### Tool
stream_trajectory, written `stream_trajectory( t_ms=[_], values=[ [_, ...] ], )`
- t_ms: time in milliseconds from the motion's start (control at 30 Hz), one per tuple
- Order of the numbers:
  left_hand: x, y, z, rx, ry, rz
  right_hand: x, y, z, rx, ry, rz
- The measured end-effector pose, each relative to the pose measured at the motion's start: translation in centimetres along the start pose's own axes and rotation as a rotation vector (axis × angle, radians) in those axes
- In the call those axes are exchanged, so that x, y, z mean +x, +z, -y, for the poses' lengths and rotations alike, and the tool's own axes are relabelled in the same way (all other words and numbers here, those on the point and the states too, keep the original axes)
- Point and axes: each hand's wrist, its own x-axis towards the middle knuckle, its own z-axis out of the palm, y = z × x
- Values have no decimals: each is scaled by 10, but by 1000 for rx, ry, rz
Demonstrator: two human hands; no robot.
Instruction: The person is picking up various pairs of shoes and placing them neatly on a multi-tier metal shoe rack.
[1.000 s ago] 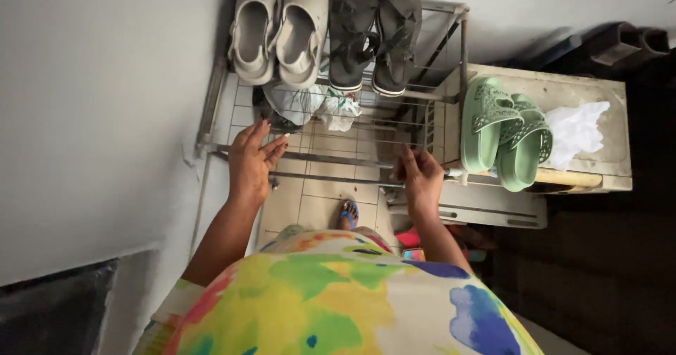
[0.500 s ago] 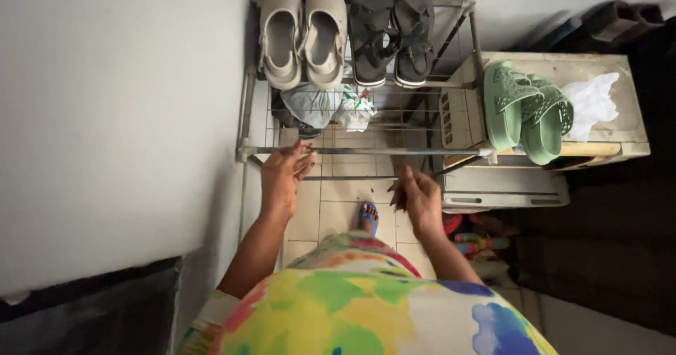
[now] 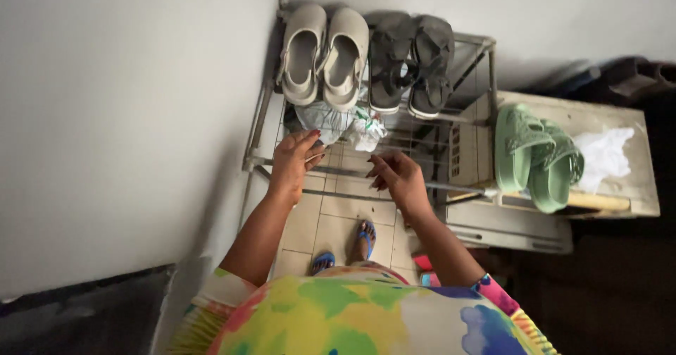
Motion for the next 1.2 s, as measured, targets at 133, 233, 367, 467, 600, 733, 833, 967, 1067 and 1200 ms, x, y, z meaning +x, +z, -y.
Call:
stream_trajectory(
  t_ms=[133,233,367,467,600,733,833,967,1067,1200],
  values=[
    [38,3,9,-9,-12,-49,33,-10,12,5,-25,64],
    [59,5,11,-32,-9,-137,53,-20,10,20,7,115],
    [81,2,20,5,1,-184,71,-31,-5,27,46,190],
    [111,-10,33,65,0,-237,80,-33,-11,32,64,229],
    [155,-23,28,165,-36,-312,98,-20,0,37,74,273],
    [215,-45,37,190,-247,-480,114,-5,0,13,102,288],
    [243,-65,50,136,-188,-463,118,11,-4,-1,106,285],
    [269,-71,60,52,-318,-386,143,39,-23,80,200,334],
    [271,-72,65,27,-326,-365,165,63,-35,143,281,356],
    [284,-84,86,-55,-298,-309,188,85,-39,154,358,354]
  ],
)
